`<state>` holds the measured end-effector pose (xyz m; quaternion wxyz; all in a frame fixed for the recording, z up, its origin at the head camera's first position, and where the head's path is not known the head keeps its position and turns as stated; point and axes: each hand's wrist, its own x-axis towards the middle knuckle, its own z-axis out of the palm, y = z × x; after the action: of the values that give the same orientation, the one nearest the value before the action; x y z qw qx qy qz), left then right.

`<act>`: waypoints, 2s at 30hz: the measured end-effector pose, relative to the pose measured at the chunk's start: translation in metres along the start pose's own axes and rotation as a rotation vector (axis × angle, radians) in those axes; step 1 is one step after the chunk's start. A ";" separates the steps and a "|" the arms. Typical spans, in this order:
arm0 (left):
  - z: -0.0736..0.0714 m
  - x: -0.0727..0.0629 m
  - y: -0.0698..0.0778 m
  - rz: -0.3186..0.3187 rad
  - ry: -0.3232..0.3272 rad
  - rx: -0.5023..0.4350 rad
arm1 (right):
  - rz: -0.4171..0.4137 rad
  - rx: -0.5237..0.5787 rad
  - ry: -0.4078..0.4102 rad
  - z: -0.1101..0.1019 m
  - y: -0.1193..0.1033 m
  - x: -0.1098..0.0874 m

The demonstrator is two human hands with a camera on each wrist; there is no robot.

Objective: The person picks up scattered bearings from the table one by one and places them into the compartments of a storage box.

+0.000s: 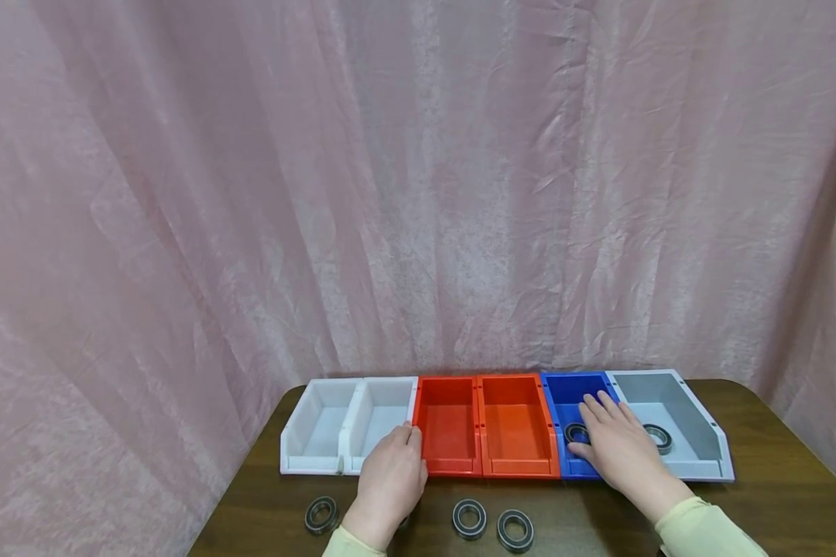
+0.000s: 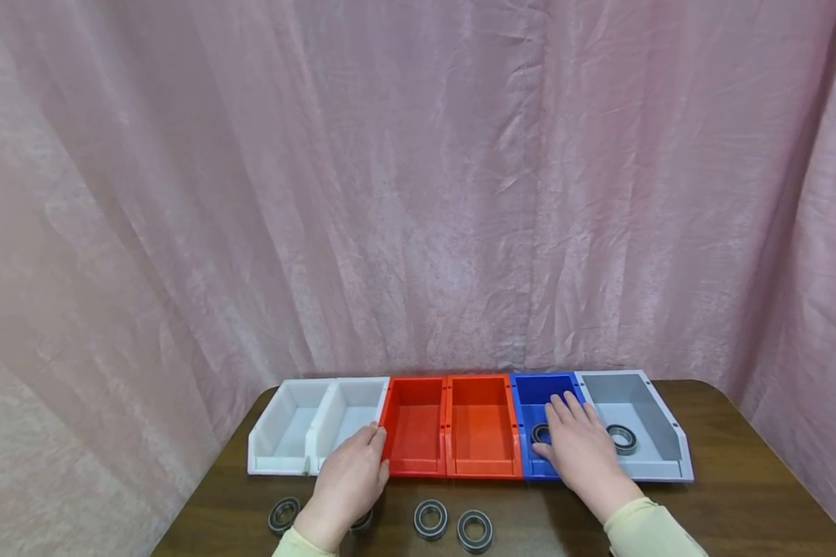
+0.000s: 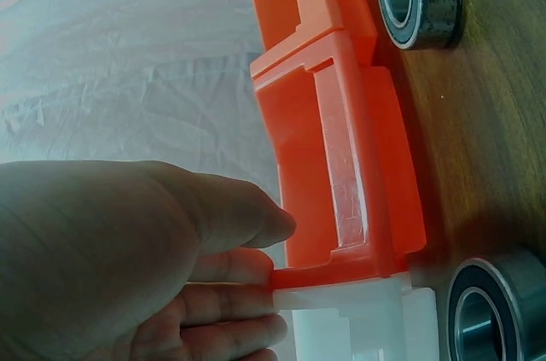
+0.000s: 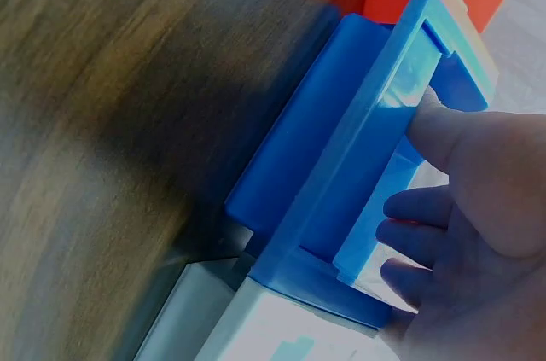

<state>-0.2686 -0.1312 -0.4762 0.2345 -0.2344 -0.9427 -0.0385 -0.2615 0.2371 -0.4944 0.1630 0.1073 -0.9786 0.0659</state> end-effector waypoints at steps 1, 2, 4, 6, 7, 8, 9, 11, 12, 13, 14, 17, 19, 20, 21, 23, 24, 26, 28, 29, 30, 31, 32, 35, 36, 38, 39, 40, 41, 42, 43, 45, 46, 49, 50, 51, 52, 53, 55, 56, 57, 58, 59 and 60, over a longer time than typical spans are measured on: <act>0.000 0.000 0.000 -0.001 0.002 0.001 | 0.000 0.002 0.004 -0.001 0.000 -0.001; 0.000 0.000 0.000 -0.001 0.004 0.002 | 0.002 0.003 0.006 -0.001 -0.001 -0.002; -0.001 -0.001 0.001 -0.001 0.009 0.005 | 0.011 0.006 -0.002 -0.003 -0.001 -0.004; 0.000 -0.001 0.000 -0.001 0.010 0.008 | 0.024 0.007 -0.015 -0.004 -0.002 -0.006; 0.000 0.000 0.000 -0.002 0.010 0.008 | 0.028 0.004 -0.022 -0.005 -0.003 -0.006; -0.001 0.000 0.001 -0.003 0.009 0.008 | 0.031 0.001 -0.028 -0.006 -0.003 -0.007; -0.001 0.000 0.001 -0.006 0.008 0.007 | 0.034 -0.004 -0.034 -0.006 -0.003 -0.007; 0.000 0.000 0.001 -0.007 0.003 0.007 | 0.034 -0.013 -0.039 -0.007 -0.003 -0.009; -0.001 0.000 0.001 -0.010 0.001 0.006 | 0.033 -0.018 -0.039 -0.007 -0.003 -0.009; -0.001 0.000 0.001 -0.011 -0.001 0.006 | 0.032 -0.022 -0.039 -0.007 -0.004 -0.010; -0.002 0.000 0.001 -0.013 -0.004 0.006 | 0.031 -0.025 -0.036 -0.007 -0.004 -0.011; -0.002 0.001 0.001 -0.015 -0.012 0.007 | 0.025 -0.028 -0.016 -0.007 -0.004 -0.015; -0.003 0.001 0.002 -0.018 -0.017 0.007 | 0.018 -0.029 0.003 -0.007 -0.004 -0.019; -0.003 0.001 0.002 -0.017 -0.020 0.007 | 0.015 -0.030 0.011 -0.007 -0.004 -0.020; -0.003 0.001 0.002 -0.017 -0.021 0.007 | 0.013 -0.030 0.018 -0.008 -0.003 -0.022; -0.002 0.001 0.002 -0.013 -0.019 0.009 | 0.012 -0.031 0.026 -0.008 -0.003 -0.025; -0.002 0.001 0.002 -0.012 -0.018 0.011 | 0.012 -0.032 0.029 -0.009 -0.002 -0.026; -0.002 0.001 0.001 -0.008 -0.014 0.014 | 0.018 -0.038 0.025 -0.010 -0.001 -0.028; -0.002 0.001 0.001 -0.008 -0.012 0.020 | 0.023 -0.047 0.018 -0.011 -0.001 -0.030; -0.002 0.001 0.001 -0.007 -0.013 0.021 | 0.025 -0.053 0.015 -0.011 0.000 -0.031; -0.003 0.000 0.002 -0.009 -0.014 0.023 | 0.026 -0.060 0.013 -0.012 0.000 -0.031; -0.004 0.000 0.002 -0.011 -0.015 0.024 | 0.027 -0.066 0.013 -0.012 0.001 -0.032; -0.004 0.000 0.002 -0.012 -0.017 0.025 | 0.025 -0.070 0.015 -0.012 0.001 -0.033; -0.004 0.000 0.002 -0.012 -0.021 0.024 | 0.018 -0.080 0.025 -0.012 0.002 -0.035; -0.003 0.000 0.002 -0.010 -0.020 0.025 | 0.016 -0.080 0.029 -0.012 0.002 -0.035; -0.002 0.000 0.002 -0.011 -0.020 0.024 | 0.014 -0.078 0.033 -0.012 0.003 -0.036; -0.002 0.000 0.002 -0.010 -0.018 0.024 | 0.014 -0.077 0.033 -0.013 0.003 -0.036; -0.002 0.000 0.002 -0.010 -0.018 0.024 | 0.016 -0.074 0.034 -0.013 0.003 -0.037; -0.002 -0.001 0.002 -0.009 -0.018 0.026 | 0.018 -0.071 0.034 -0.013 0.004 -0.037; -0.002 -0.001 0.002 -0.009 -0.019 0.028 | 0.021 -0.069 0.035 -0.013 0.004 -0.037; -0.003 -0.001 0.003 -0.009 -0.018 0.028 | 0.023 -0.066 0.036 -0.013 0.004 -0.037; -0.001 -0.002 0.001 -0.003 -0.016 0.032 | 0.025 -0.060 0.041 -0.013 0.005 -0.036; 0.000 -0.002 0.000 -0.001 -0.015 0.035 | 0.027 -0.056 0.043 -0.013 0.005 -0.036; 0.000 -0.002 -0.002 0.004 -0.006 0.042 | 0.030 -0.041 0.050 -0.012 0.007 -0.036; 0.000 -0.002 -0.002 0.005 -0.004 0.044 | 0.032 -0.034 0.050 -0.012 0.007 -0.036; -0.001 -0.002 -0.002 0.007 -0.002 0.045 | 0.034 -0.025 0.049 -0.013 0.008 -0.036; -0.001 -0.001 -0.002 0.007 -0.001 0.046 | 0.036 -0.019 0.045 -0.013 0.009 -0.036; -0.001 -0.001 -0.002 0.008 -0.001 0.046 | 0.039 -0.015 0.039 -0.013 0.010 -0.036; 0.001 0.000 -0.003 0.011 -0.002 0.046 | 0.042 -0.010 0.026 -0.014 0.011 -0.036; 0.002 0.000 -0.003 0.014 -0.001 0.046 | 0.041 -0.008 0.024 -0.014 0.012 -0.037; 0.003 0.000 -0.004 0.017 -0.003 0.047 | 0.041 -0.008 0.019 -0.014 0.012 -0.037; 0.003 0.000 -0.004 0.017 -0.006 0.048 | 0.041 -0.009 0.018 -0.014 0.013 -0.037; 0.002 0.000 -0.003 0.017 -0.009 0.047 | 0.041 -0.009 0.017 -0.014 0.013 -0.038; 0.002 -0.001 -0.003 0.017 -0.015 0.046 | 0.038 -0.007 0.020 -0.014 0.014 -0.038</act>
<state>-0.2704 -0.1339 -0.4784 0.2329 -0.2372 -0.9430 -0.0131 -0.2253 0.2602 -0.4955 0.1721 0.0872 -0.9790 0.0665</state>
